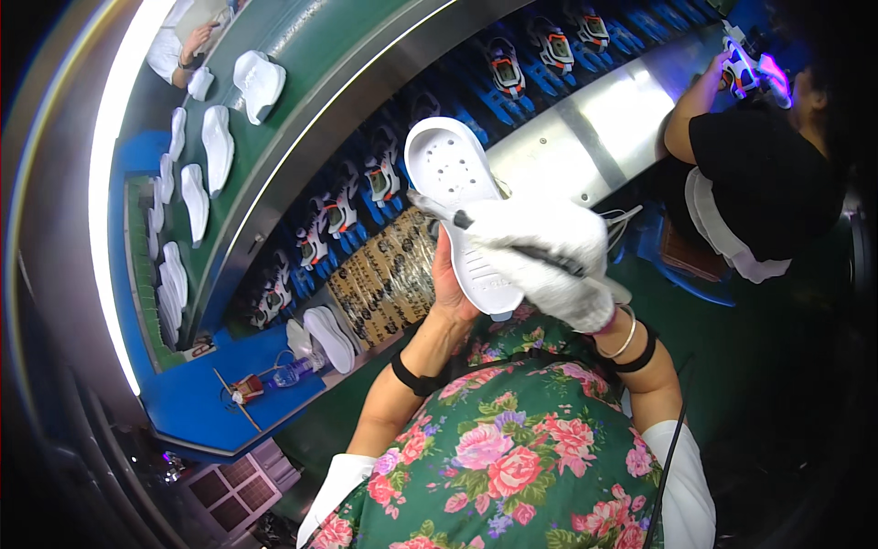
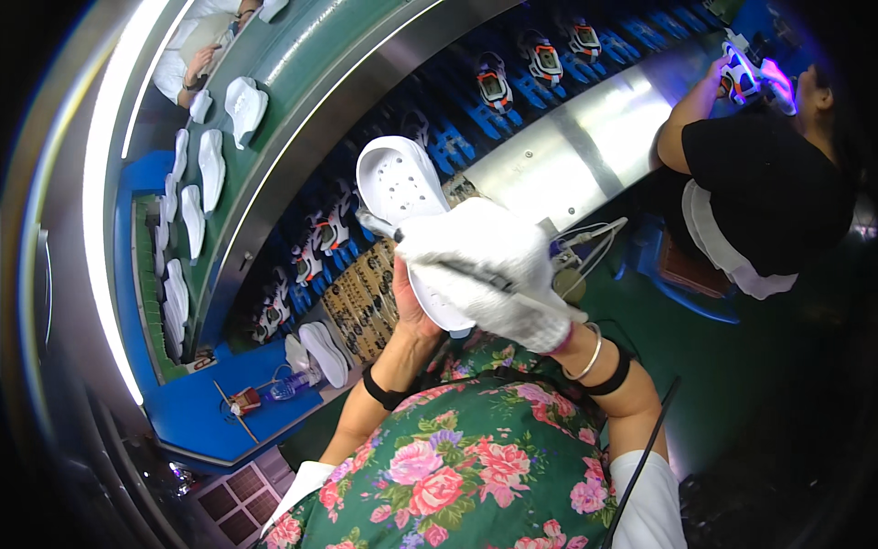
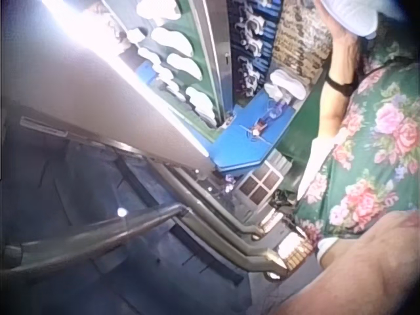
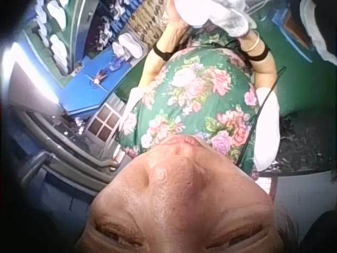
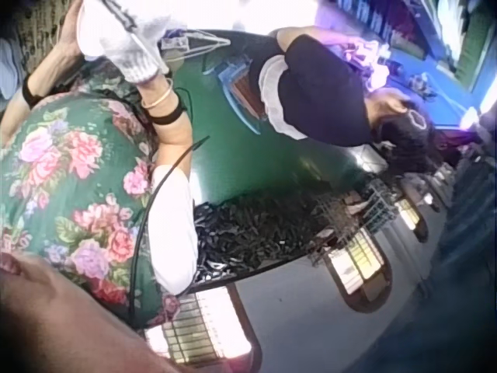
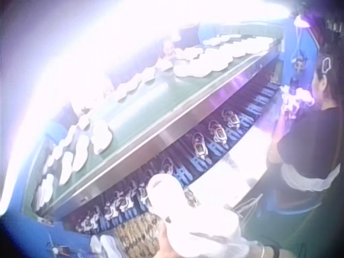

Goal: Applying adhesive to the bottom of shoe soles using a brush tool at a manufacturing assembly line station.

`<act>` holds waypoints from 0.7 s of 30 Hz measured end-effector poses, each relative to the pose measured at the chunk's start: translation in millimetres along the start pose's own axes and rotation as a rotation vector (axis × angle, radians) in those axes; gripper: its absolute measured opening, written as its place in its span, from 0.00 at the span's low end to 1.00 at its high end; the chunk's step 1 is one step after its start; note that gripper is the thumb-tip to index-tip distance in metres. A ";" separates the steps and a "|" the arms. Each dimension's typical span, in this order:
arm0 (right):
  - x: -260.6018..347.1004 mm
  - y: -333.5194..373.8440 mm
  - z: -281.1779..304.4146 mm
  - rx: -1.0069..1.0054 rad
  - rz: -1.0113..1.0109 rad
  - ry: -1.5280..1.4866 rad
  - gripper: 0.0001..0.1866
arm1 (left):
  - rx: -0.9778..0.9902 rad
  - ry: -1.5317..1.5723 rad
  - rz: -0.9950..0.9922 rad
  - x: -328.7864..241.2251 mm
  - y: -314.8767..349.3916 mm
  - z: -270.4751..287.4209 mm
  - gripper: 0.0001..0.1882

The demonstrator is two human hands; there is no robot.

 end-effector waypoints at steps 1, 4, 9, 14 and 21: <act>-4.2 1.9 1.6 -0.072 0.010 0.036 0.13 | -0.051 -0.055 -0.024 -2.7 -3.9 3.1 0.38; 4.8 -0.5 7.0 -0.115 0.173 0.210 0.13 | -0.179 -0.238 -0.086 -7.8 -1.9 10.6 0.40; -4.1 13.3 -9.7 -0.096 0.108 0.168 0.13 | -0.085 -0.206 -0.038 -8.6 -10.8 -1.2 0.42; -14.2 5.4 11.2 -0.175 0.098 0.089 0.12 | -0.039 -0.124 -0.123 -15.8 -31.5 -21.9 0.47; -13.1 14.2 1.3 -0.090 -0.049 -0.126 0.08 | 0.078 -0.057 -0.107 -12.1 -39.6 -29.1 0.42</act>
Point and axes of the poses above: each hand's wrist, its own y-axis away from the middle knuckle, its own z-axis out of the back of the hand, x = y × z, the point moved 5 cm from there along -y, towards the middle knuckle, and after that the axes turned 5 degrees about -y, right-handed, at the moved point
